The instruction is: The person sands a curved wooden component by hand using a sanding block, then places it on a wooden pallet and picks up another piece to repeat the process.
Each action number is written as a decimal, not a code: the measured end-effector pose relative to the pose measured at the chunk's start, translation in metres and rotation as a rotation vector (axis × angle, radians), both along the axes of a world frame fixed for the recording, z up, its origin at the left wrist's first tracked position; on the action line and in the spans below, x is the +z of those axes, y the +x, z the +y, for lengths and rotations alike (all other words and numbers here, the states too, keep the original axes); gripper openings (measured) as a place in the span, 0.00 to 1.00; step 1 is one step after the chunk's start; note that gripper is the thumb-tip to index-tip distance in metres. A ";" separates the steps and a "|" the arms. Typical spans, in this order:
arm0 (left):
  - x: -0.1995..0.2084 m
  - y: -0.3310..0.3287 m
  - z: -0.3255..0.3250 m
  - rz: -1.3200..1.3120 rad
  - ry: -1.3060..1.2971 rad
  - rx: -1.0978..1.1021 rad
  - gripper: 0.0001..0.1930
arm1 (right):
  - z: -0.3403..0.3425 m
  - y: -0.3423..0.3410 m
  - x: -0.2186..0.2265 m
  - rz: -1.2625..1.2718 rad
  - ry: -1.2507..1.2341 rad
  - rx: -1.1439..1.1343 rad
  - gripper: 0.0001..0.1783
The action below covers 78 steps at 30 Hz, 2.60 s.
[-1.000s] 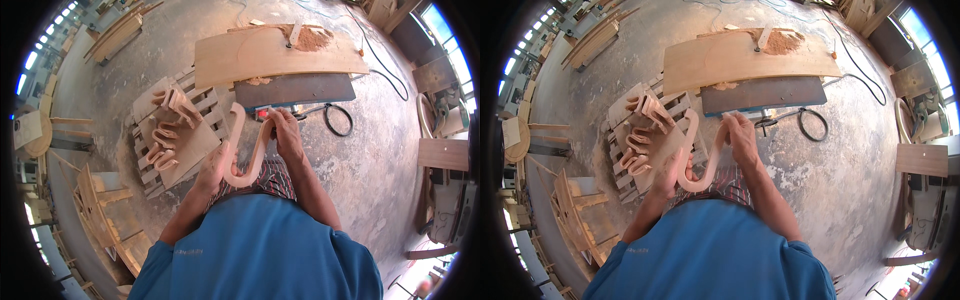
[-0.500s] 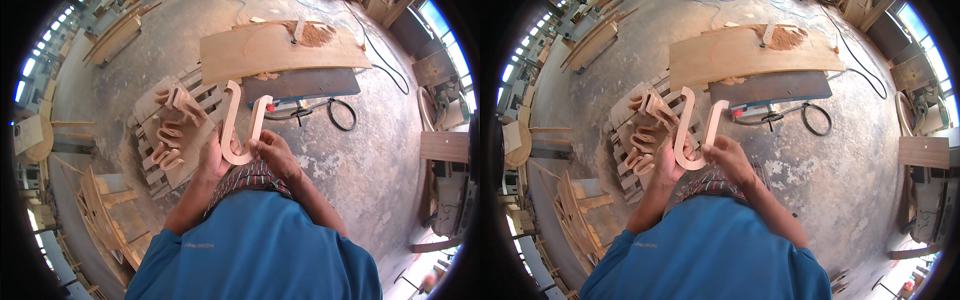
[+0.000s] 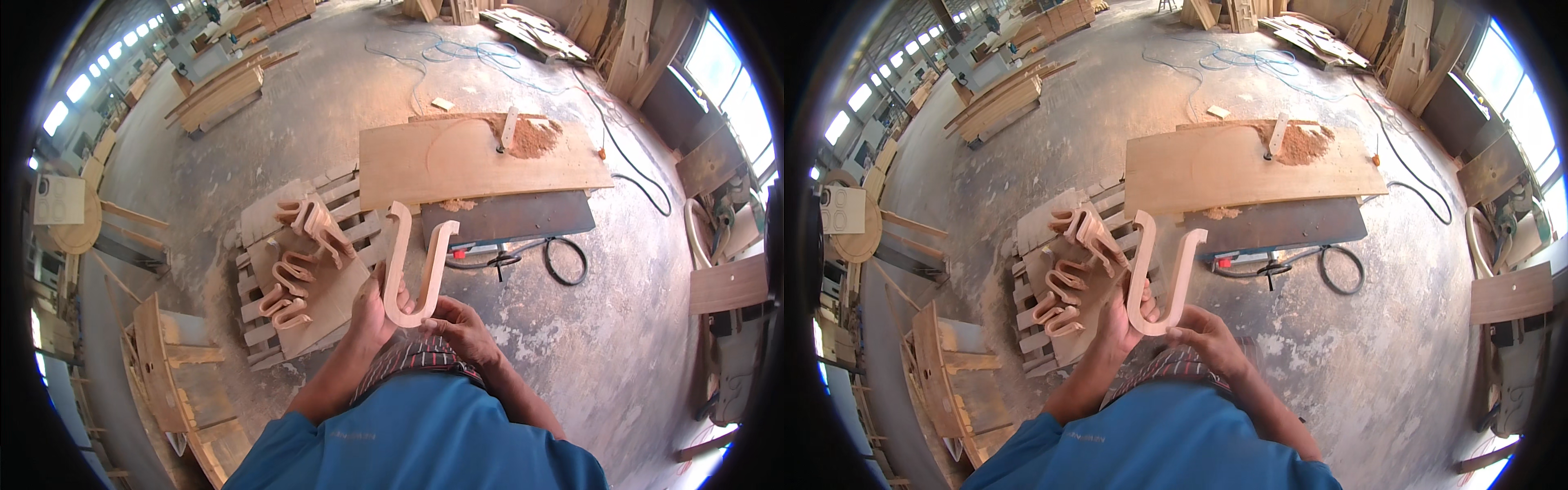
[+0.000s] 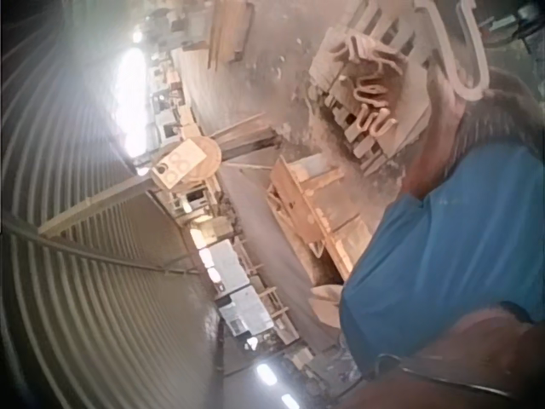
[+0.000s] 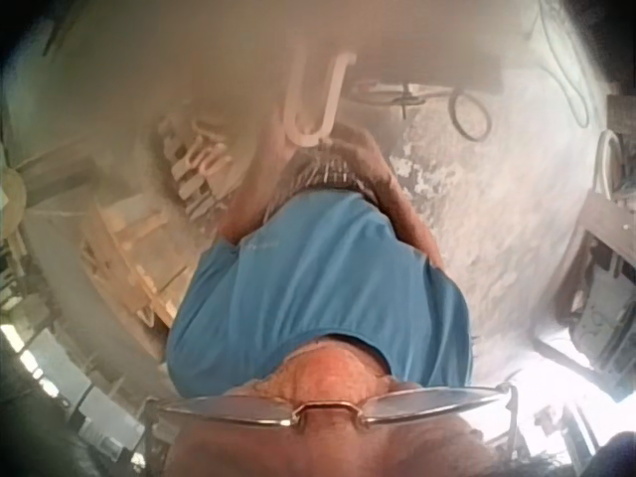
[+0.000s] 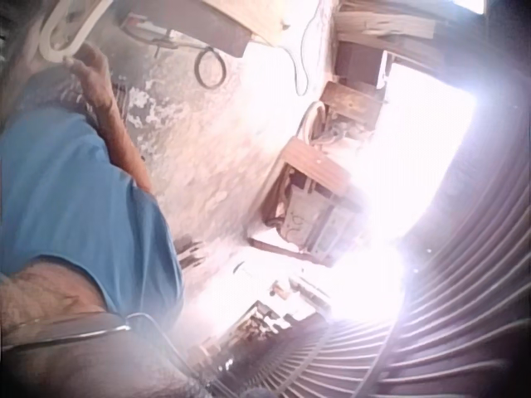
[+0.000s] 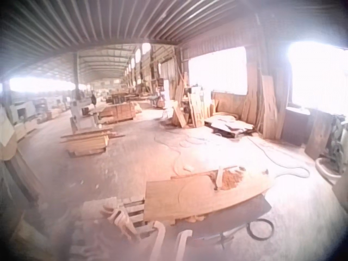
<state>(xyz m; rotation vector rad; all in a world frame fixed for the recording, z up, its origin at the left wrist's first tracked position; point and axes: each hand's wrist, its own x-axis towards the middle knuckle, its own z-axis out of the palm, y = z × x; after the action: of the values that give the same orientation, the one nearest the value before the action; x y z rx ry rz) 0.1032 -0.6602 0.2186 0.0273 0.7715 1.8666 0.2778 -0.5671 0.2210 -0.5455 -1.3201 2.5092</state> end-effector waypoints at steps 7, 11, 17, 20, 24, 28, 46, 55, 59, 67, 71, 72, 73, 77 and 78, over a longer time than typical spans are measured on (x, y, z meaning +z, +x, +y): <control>0.035 0.024 0.020 0.400 -0.214 0.147 0.16 | 0.008 -0.012 0.013 -0.084 0.497 -0.289 0.35; 0.019 0.027 0.022 1.055 -0.366 -0.079 0.17 | 0.005 -0.025 0.020 -0.084 0.577 -0.346 0.29; 0.049 0.029 0.024 1.668 -0.359 0.256 0.15 | 0.033 -0.016 -0.006 0.106 -0.298 -0.408 0.19; 0.027 0.014 0.026 1.312 -0.504 0.364 0.17 | 0.044 -0.014 -0.018 0.174 -0.402 -0.341 0.19; 0.006 -0.011 0.027 0.313 -0.163 0.018 0.21 | 0.049 -0.019 -0.022 0.216 -0.457 -0.291 0.20; 0.019 0.000 0.038 0.254 -0.185 -0.155 0.16 | 0.049 -0.019 -0.024 0.222 -0.458 -0.248 0.20; -0.001 0.008 0.031 0.324 -0.196 -0.239 0.16 | 0.086 -0.041 -0.001 0.020 -0.150 -0.444 0.16; 0.007 0.014 0.030 0.350 -0.205 -0.256 0.16 | 0.087 -0.040 -0.005 0.021 -0.132 -0.519 0.22; 0.006 0.016 0.028 0.356 -0.213 -0.245 0.16 | 0.083 -0.039 -0.011 0.019 -0.093 -0.524 0.25; 0.010 0.018 0.023 0.347 -0.245 -0.244 0.14 | 0.086 -0.037 0.001 0.087 -0.229 -0.525 0.28; 0.011 0.019 0.022 0.341 -0.219 -0.248 0.14 | 0.089 -0.037 -0.002 -0.003 -0.089 -0.505 0.25; 0.014 0.021 0.022 0.331 -0.220 -0.245 0.15 | 0.088 -0.037 -0.004 0.020 -0.089 -0.513 0.25; 0.016 0.021 0.022 0.320 -0.221 -0.241 0.15 | 0.087 -0.037 -0.005 0.043 -0.089 -0.520 0.25; 0.010 0.018 0.021 0.391 -0.249 -0.269 0.16 | 0.083 -0.036 -0.010 0.050 -0.136 -0.536 0.26; 0.007 0.019 0.021 0.393 -0.268 -0.270 0.16 | 0.082 -0.035 -0.011 0.042 -0.129 -0.536 0.25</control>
<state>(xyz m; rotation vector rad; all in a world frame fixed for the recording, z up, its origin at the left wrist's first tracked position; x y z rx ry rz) 0.1221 -0.6393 0.2254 0.3207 1.2205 1.5056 0.2425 -0.4849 0.2100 -0.7531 -0.8541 2.1488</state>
